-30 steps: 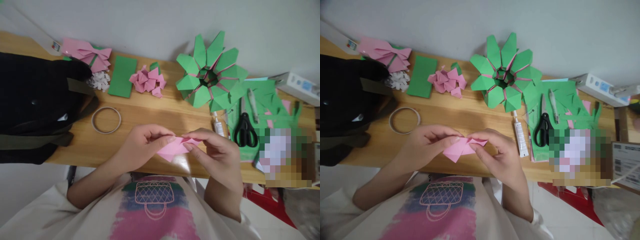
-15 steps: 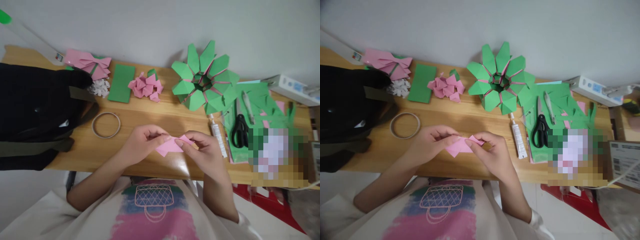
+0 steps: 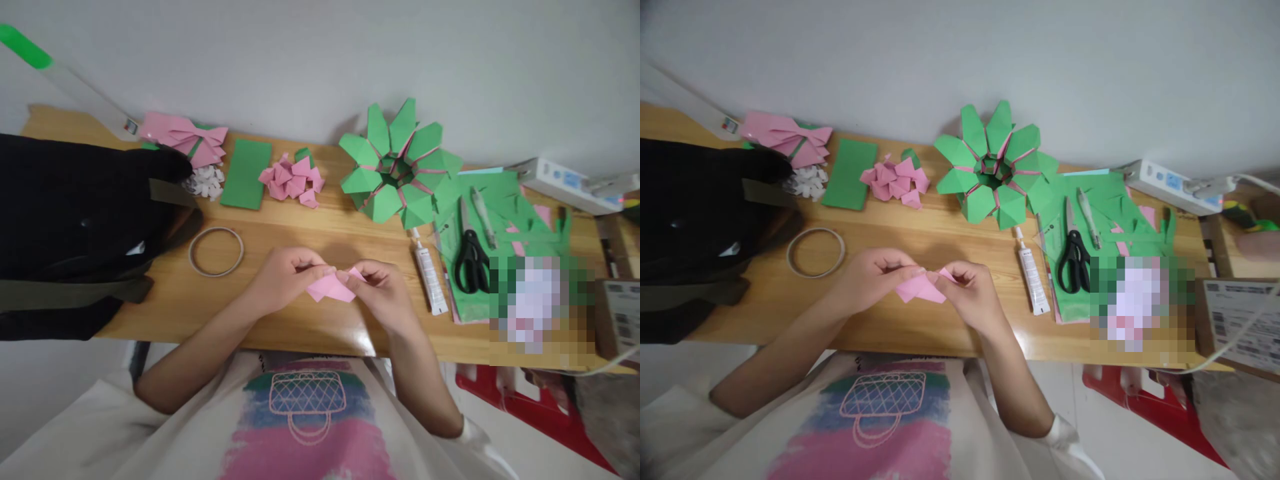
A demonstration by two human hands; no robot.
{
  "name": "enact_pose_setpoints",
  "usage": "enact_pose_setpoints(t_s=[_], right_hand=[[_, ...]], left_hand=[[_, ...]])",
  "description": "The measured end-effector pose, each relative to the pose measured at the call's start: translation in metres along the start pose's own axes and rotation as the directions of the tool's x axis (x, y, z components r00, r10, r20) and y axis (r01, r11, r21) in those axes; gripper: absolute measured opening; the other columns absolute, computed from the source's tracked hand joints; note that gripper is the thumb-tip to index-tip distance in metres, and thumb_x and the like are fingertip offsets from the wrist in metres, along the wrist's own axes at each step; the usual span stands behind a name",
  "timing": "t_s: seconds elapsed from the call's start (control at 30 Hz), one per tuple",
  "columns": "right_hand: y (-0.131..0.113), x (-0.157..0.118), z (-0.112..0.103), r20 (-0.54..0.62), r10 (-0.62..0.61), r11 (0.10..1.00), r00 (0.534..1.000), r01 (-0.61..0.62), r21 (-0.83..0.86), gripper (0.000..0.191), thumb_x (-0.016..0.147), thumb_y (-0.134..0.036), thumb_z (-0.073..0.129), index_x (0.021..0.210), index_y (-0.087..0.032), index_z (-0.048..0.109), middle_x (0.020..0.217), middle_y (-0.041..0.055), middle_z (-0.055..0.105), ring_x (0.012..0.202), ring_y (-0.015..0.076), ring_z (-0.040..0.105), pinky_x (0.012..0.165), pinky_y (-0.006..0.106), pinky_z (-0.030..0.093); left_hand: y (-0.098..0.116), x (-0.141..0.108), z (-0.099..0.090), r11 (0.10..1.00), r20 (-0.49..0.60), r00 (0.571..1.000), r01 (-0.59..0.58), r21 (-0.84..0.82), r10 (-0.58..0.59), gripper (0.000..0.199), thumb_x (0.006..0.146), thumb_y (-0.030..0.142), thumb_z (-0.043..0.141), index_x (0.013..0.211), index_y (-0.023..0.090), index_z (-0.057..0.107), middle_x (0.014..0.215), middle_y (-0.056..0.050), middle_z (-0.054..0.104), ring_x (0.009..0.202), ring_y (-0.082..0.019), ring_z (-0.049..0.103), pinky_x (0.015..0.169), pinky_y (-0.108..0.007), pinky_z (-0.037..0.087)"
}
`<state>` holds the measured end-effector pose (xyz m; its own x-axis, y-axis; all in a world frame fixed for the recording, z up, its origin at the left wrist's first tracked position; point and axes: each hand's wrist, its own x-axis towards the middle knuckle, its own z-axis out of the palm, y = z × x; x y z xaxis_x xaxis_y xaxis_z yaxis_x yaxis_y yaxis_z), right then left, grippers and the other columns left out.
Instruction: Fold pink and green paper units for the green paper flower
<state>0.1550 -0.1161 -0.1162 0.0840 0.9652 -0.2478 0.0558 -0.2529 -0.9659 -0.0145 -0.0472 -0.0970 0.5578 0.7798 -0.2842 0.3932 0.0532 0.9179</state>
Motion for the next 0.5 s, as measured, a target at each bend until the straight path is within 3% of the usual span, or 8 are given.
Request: enact_pose_setpoints(t_s=[0.17,0.27,0.33,0.4,0.5], right_hand=[[0.013,-0.002,0.0,-0.053,-0.052,0.987,0.997,0.043,-0.153,0.039,0.085,-0.049,0.06,0.064,-0.015,0.064,0.058,-0.0008,0.061,0.052,0.0096,0.051,0.05,0.022,0.042],[0.024,-0.005,0.0,-0.089,-0.106,0.94,0.99,0.071,-0.334,0.033,0.087,-0.041,0.057,0.069,-0.015,0.068,0.06,0.0012,0.064,0.055,0.0124,0.054,0.052,0.024,0.043],[0.031,-0.008,0.002,-0.161,-0.171,0.874,0.972,0.075,-0.481,0.023,0.086,-0.034,0.059,0.083,-0.015,0.072,0.073,0.006,0.069,0.066,0.0176,0.06,0.061,0.029,0.048],[0.038,-0.012,0.006,-0.239,-0.259,0.789,0.936,0.062,-0.611,0.026,0.085,-0.027,0.059,0.103,-0.014,0.071,0.097,0.0144,0.07,0.088,0.0263,0.062,0.078,0.041,0.05],[0.045,-0.018,0.014,-0.201,-0.401,0.623,0.894,0.105,-0.775,0.031,0.092,-0.021,0.05,0.117,-0.013,0.067,0.117,0.0215,0.065,0.107,0.0328,0.058,0.091,0.051,0.046]], left_hand=[[-0.014,-0.001,0.002,0.998,0.027,0.999,-0.043,0.05,0.041,0.023,0.083,0.031,0.06,0.091,0.012,0.069,0.075,-0.006,0.076,0.062,-0.016,0.07,0.055,-0.024,0.055],[-0.028,0.001,0.003,0.978,-0.049,0.993,-0.092,0.186,0.103,0.024,0.085,0.03,0.06,0.099,0.011,0.067,0.078,-0.006,0.075,0.066,-0.017,0.07,0.06,-0.028,0.057],[-0.038,0.003,0.005,0.939,-0.11,0.978,-0.138,0.314,0.18,0.023,0.086,0.027,0.061,0.103,0.012,0.066,0.089,-0.009,0.073,0.081,-0.022,0.07,0.074,-0.037,0.058],[-0.045,0.003,0.008,0.875,-0.102,0.954,-0.211,0.436,0.281,0.019,0.089,0.024,0.057,0.103,0.014,0.066,0.107,-0.014,0.07,0.105,-0.028,0.065,0.093,-0.047,0.051],[-0.054,0.002,0.012,0.749,0.069,0.91,-0.379,0.544,0.41,0.025,0.097,0.022,0.046,0.107,0.016,0.067,0.125,-0.015,0.065,0.126,-0.029,0.054,0.109,-0.05,0.039]])
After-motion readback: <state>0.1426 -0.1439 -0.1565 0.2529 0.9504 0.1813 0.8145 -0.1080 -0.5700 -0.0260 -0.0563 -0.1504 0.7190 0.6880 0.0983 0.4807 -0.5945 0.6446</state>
